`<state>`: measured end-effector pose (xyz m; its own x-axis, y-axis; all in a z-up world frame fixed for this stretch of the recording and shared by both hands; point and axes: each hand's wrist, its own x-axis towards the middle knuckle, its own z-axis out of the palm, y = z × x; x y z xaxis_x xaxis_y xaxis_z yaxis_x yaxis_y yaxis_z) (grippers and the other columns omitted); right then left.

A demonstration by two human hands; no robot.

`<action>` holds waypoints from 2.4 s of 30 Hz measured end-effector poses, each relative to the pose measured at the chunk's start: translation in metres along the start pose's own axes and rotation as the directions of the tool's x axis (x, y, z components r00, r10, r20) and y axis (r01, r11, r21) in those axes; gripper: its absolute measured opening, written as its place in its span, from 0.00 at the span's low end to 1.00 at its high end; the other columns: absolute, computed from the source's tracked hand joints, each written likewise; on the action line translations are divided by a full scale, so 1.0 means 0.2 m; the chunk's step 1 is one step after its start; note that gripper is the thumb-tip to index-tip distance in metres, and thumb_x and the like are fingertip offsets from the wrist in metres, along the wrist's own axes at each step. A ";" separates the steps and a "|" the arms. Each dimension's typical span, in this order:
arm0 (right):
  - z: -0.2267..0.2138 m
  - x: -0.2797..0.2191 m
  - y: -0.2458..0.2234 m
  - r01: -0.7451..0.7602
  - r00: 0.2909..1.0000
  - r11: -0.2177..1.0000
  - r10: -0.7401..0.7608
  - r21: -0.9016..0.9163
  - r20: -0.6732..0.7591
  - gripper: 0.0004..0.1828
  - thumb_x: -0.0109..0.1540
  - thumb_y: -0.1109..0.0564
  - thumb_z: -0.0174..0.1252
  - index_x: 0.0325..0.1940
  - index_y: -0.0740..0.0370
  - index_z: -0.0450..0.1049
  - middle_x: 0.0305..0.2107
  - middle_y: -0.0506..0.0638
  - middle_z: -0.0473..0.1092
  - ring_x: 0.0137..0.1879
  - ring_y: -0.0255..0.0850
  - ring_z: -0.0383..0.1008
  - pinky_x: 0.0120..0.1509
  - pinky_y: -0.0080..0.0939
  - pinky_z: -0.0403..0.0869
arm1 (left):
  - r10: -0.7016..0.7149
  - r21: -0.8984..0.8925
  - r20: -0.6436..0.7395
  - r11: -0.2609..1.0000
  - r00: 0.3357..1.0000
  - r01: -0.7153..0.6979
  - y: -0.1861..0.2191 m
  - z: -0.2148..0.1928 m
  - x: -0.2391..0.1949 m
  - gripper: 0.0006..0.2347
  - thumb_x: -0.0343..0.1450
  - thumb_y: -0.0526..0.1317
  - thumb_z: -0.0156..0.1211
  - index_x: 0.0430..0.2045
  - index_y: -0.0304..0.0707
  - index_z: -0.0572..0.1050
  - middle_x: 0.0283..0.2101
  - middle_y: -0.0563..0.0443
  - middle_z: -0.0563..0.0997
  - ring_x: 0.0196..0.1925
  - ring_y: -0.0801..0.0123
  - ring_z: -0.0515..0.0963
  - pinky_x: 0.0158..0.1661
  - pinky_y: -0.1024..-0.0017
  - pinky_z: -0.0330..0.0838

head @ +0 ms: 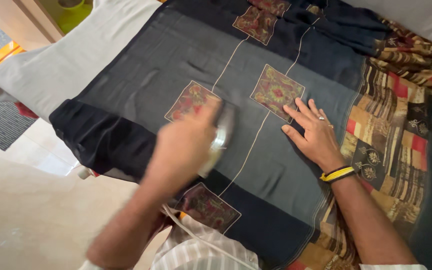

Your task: The person irons a large dark patterned fabric on an ironing board, moving the iron across its surface while adjusting and smoothing the material by hand.

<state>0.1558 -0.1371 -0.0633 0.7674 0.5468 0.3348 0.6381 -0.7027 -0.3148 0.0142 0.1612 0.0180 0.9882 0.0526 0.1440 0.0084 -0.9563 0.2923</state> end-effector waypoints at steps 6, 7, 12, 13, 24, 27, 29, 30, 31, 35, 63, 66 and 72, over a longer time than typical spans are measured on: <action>-0.01 -0.01 0.00 -0.004 1.000 1.000 0.004 0.028 0.011 0.29 0.65 0.39 0.56 0.69 0.51 0.71 0.70 0.62 0.61 0.77 0.67 0.52 0.78 0.65 0.52 | 0.144 0.057 -0.092 0.989 0.985 -0.139 0.08 0.10 0.14 0.26 0.69 0.39 0.58 0.65 0.40 0.63 0.32 0.38 0.81 0.27 0.48 0.84 0.27 0.54 0.77; -0.02 -0.01 0.00 -0.002 1.000 1.000 0.002 0.017 0.014 0.29 0.65 0.39 0.56 0.68 0.51 0.71 0.70 0.62 0.61 0.77 0.67 0.52 0.77 0.65 0.52 | 0.098 0.054 -0.148 0.994 0.984 -0.091 0.03 0.10 0.21 0.24 0.71 0.41 0.58 0.63 0.41 0.64 0.33 0.38 0.81 0.29 0.47 0.84 0.28 0.53 0.77; -0.01 -0.01 -0.01 0.003 1.000 1.000 -0.003 0.013 0.002 0.30 0.65 0.39 0.56 0.68 0.52 0.71 0.70 0.62 0.62 0.77 0.67 0.53 0.78 0.65 0.53 | -0.111 0.094 -0.273 0.986 0.956 0.141 -0.45 0.03 0.50 0.21 0.74 0.45 0.59 0.60 0.36 0.66 0.34 0.31 0.82 0.34 0.39 0.83 0.34 0.49 0.76; -0.01 -0.01 -0.01 0.004 1.000 1.000 -0.004 0.011 -0.002 0.30 0.65 0.39 0.56 0.69 0.52 0.71 0.70 0.62 0.62 0.77 0.67 0.53 0.78 0.65 0.53 | -0.126 0.052 -0.289 0.988 0.949 0.147 -0.51 0.02 0.54 0.22 0.74 0.45 0.59 0.60 0.35 0.66 0.34 0.31 0.82 0.35 0.39 0.83 0.35 0.48 0.75; 0.07 0.21 0.06 0.033 0.999 0.999 -0.033 -0.006 0.004 0.32 0.63 0.37 0.58 0.69 0.49 0.71 0.70 0.62 0.60 0.77 0.67 0.52 0.78 0.66 0.51 | 0.175 -0.133 -0.110 0.973 0.978 -0.189 0.04 0.10 0.34 0.23 0.70 0.45 0.59 0.61 0.41 0.65 0.34 0.34 0.83 0.37 0.41 0.83 0.37 0.49 0.75; 0.07 0.22 0.06 0.004 1.000 1.000 -0.004 -0.015 0.001 0.32 0.63 0.37 0.57 0.69 0.48 0.71 0.71 0.61 0.60 0.77 0.66 0.52 0.78 0.64 0.51 | 0.135 -0.108 -0.110 0.983 0.985 -0.147 -0.02 0.13 0.48 0.23 0.71 0.44 0.59 0.61 0.40 0.65 0.34 0.34 0.83 0.37 0.41 0.83 0.37 0.49 0.75; 0.06 0.20 0.05 -0.024 1.000 1.000 0.024 -0.003 0.001 0.31 0.63 0.36 0.58 0.68 0.47 0.72 0.70 0.59 0.61 0.77 0.64 0.53 0.78 0.63 0.52 | 0.042 -0.049 -0.133 0.998 0.990 -0.049 -0.15 0.15 0.64 0.20 0.72 0.43 0.58 0.59 0.41 0.66 0.35 0.34 0.83 0.38 0.40 0.83 0.38 0.48 0.75; 0.06 0.20 0.04 -0.025 1.000 1.000 0.025 -0.004 -0.004 0.31 0.63 0.36 0.58 0.68 0.47 0.72 0.70 0.59 0.61 0.77 0.64 0.53 0.78 0.62 0.52 | -0.010 -0.003 -0.163 1.000 0.986 0.009 -0.26 0.16 0.72 0.18 0.72 0.42 0.57 0.57 0.42 0.67 0.36 0.33 0.83 0.38 0.39 0.83 0.39 0.48 0.75; 0.06 0.20 0.04 -0.026 1.000 1.000 0.026 -0.005 -0.011 0.31 0.63 0.36 0.58 0.68 0.46 0.72 0.70 0.59 0.61 0.77 0.64 0.53 0.78 0.62 0.52 | -0.039 0.011 -0.217 0.999 0.975 0.042 -0.38 0.17 0.81 0.17 0.73 0.42 0.58 0.56 0.41 0.67 0.36 0.32 0.83 0.39 0.38 0.83 0.40 0.47 0.75; 0.06 0.21 0.03 -0.015 1.000 1.000 0.015 -0.002 -0.020 0.31 0.63 0.36 0.58 0.68 0.47 0.72 0.70 0.59 0.62 0.77 0.64 0.54 0.78 0.62 0.52 | -0.199 0.038 -0.368 0.973 0.908 0.229 -0.89 0.16 1.10 0.18 0.73 0.45 0.59 0.55 0.39 0.67 0.36 0.30 0.83 0.40 0.36 0.82 0.40 0.45 0.73; 0.03 0.22 -0.01 -0.086 0.996 0.996 0.086 -0.005 0.000 0.32 0.62 0.35 0.58 0.67 0.47 0.72 0.70 0.56 0.61 0.77 0.64 0.52 0.76 0.67 0.53 | 0.016 -0.051 -0.236 0.998 0.972 -0.029 -0.32 0.30 1.02 0.22 0.74 0.44 0.52 0.62 0.34 0.64 0.34 0.29 0.82 0.39 0.36 0.82 0.42 0.45 0.73; 0.03 0.22 -0.01 -0.101 0.995 0.995 0.101 -0.005 -0.011 0.32 0.61 0.36 0.58 0.67 0.47 0.73 0.70 0.57 0.61 0.76 0.64 0.53 0.75 0.66 0.53 | 0.084 -0.047 -0.164 0.995 0.983 -0.093 -0.10 0.30 0.89 0.24 0.72 0.43 0.52 0.64 0.34 0.63 0.34 0.28 0.82 0.37 0.36 0.82 0.40 0.46 0.74; 0.04 0.23 0.02 -0.099 0.992 0.994 0.095 -0.046 -0.082 0.32 0.63 0.36 0.58 0.66 0.52 0.73 0.69 0.61 0.62 0.75 0.67 0.55 0.76 0.63 0.55 | 0.041 -0.021 -0.224 0.999 0.974 -0.047 -0.10 0.31 1.19 0.23 0.73 0.41 0.52 0.63 0.34 0.64 0.35 0.32 0.83 0.38 0.40 0.83 0.38 0.47 0.75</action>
<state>0.1940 -0.1115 -0.0567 0.8165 0.4389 0.3750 0.5557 -0.7735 -0.3048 0.2591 0.1750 -0.0112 0.9282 0.0767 0.3641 -0.0412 -0.9513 0.3054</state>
